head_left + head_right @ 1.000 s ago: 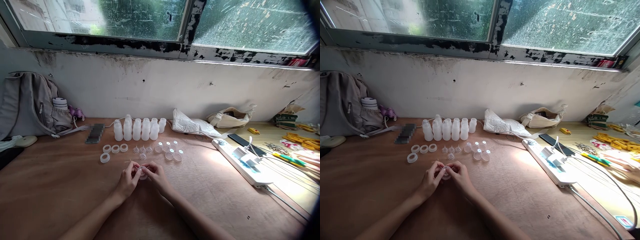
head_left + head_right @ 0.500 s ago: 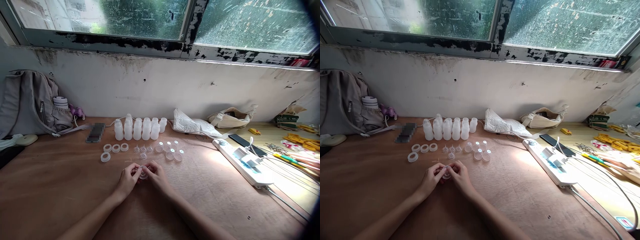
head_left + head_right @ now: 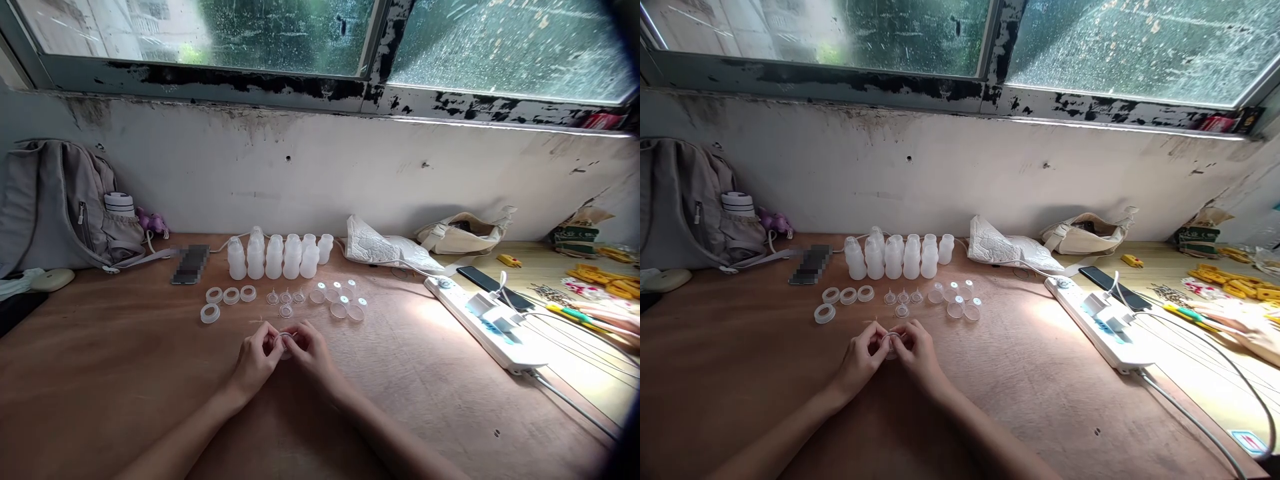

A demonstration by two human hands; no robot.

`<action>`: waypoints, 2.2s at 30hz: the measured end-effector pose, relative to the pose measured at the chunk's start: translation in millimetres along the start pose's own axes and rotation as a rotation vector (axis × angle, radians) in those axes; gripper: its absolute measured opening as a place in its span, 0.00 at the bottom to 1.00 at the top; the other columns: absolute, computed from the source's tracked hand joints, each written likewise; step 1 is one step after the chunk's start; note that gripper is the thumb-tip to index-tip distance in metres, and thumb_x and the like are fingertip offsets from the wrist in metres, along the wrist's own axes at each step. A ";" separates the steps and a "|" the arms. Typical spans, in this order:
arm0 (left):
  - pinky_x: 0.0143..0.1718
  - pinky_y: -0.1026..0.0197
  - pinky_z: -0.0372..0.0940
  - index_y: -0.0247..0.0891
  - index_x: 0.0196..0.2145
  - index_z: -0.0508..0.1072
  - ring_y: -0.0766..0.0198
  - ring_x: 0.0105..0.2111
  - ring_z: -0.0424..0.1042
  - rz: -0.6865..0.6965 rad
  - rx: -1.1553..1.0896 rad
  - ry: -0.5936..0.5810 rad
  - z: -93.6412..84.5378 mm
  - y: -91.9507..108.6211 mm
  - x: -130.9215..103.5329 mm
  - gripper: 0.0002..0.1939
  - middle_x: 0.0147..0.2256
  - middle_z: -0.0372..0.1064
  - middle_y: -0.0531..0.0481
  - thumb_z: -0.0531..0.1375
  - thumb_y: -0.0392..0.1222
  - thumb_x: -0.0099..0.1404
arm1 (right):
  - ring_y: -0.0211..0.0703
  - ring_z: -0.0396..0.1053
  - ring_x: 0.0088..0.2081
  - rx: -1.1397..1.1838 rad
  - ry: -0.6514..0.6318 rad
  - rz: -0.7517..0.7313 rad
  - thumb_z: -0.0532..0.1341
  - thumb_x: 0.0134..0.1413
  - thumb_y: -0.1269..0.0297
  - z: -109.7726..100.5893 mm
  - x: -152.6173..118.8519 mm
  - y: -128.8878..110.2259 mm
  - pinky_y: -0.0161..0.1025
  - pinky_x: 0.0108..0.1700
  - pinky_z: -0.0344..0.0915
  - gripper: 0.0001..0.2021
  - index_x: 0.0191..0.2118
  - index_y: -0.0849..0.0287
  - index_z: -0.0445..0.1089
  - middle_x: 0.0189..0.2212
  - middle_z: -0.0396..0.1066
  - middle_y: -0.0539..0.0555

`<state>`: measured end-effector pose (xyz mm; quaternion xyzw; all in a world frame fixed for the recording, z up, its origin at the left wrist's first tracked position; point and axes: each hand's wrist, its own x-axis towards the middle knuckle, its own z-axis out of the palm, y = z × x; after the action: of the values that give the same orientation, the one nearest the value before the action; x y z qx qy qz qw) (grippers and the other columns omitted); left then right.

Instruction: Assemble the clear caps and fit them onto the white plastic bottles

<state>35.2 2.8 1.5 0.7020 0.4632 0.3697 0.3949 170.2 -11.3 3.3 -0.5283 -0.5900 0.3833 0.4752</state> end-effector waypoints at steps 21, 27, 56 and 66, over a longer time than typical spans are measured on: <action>0.21 0.66 0.60 0.38 0.29 0.62 0.65 0.21 0.69 -0.034 -0.128 -0.014 0.3 1.9 0.5 0.07 0.21 0.69 0.53 0.52 0.44 0.59 | 0.36 0.63 0.24 0.144 0.003 0.089 0.60 0.43 0.65 -1.7 3.8 -1.2 0.33 0.27 0.60 0.06 0.28 0.62 0.70 0.22 0.68 0.50; 0.22 0.66 0.59 0.38 0.29 0.61 0.64 0.21 0.70 -0.039 -0.083 -0.010 1.0 0.6 0.1 0.06 0.21 0.70 0.53 0.51 0.43 0.60 | 0.36 0.62 0.25 0.066 0.013 0.053 0.58 0.45 0.68 -0.4 3.1 1.4 0.32 0.28 0.59 0.04 0.28 0.62 0.69 0.23 0.68 0.50; 0.27 0.65 0.63 0.40 0.31 0.64 0.63 0.27 0.72 0.029 -0.087 -0.021 -1.3 3.2 0.9 0.05 0.27 0.72 0.51 0.51 0.42 0.60 | 0.34 0.57 0.24 -0.091 -0.062 -0.105 0.54 0.45 0.71 0.0 -0.3 -4.0 0.30 0.25 0.56 0.01 0.28 0.59 0.61 0.23 0.62 0.48; 0.25 0.67 0.62 0.40 0.34 0.64 0.65 0.24 0.70 0.026 -0.042 -0.013 0.3 -1.0 0.8 0.06 0.26 0.72 0.52 0.50 0.42 0.60 | 0.34 0.59 0.24 -0.046 -0.022 -0.065 0.54 0.45 0.70 0.3 1.4 -1.2 0.31 0.25 0.57 0.02 0.29 0.59 0.62 0.23 0.63 0.48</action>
<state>35.4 3.7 0.7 0.7020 0.4436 0.3799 0.4075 169.5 -10.0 4.6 -0.5153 -0.6208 0.3598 0.4687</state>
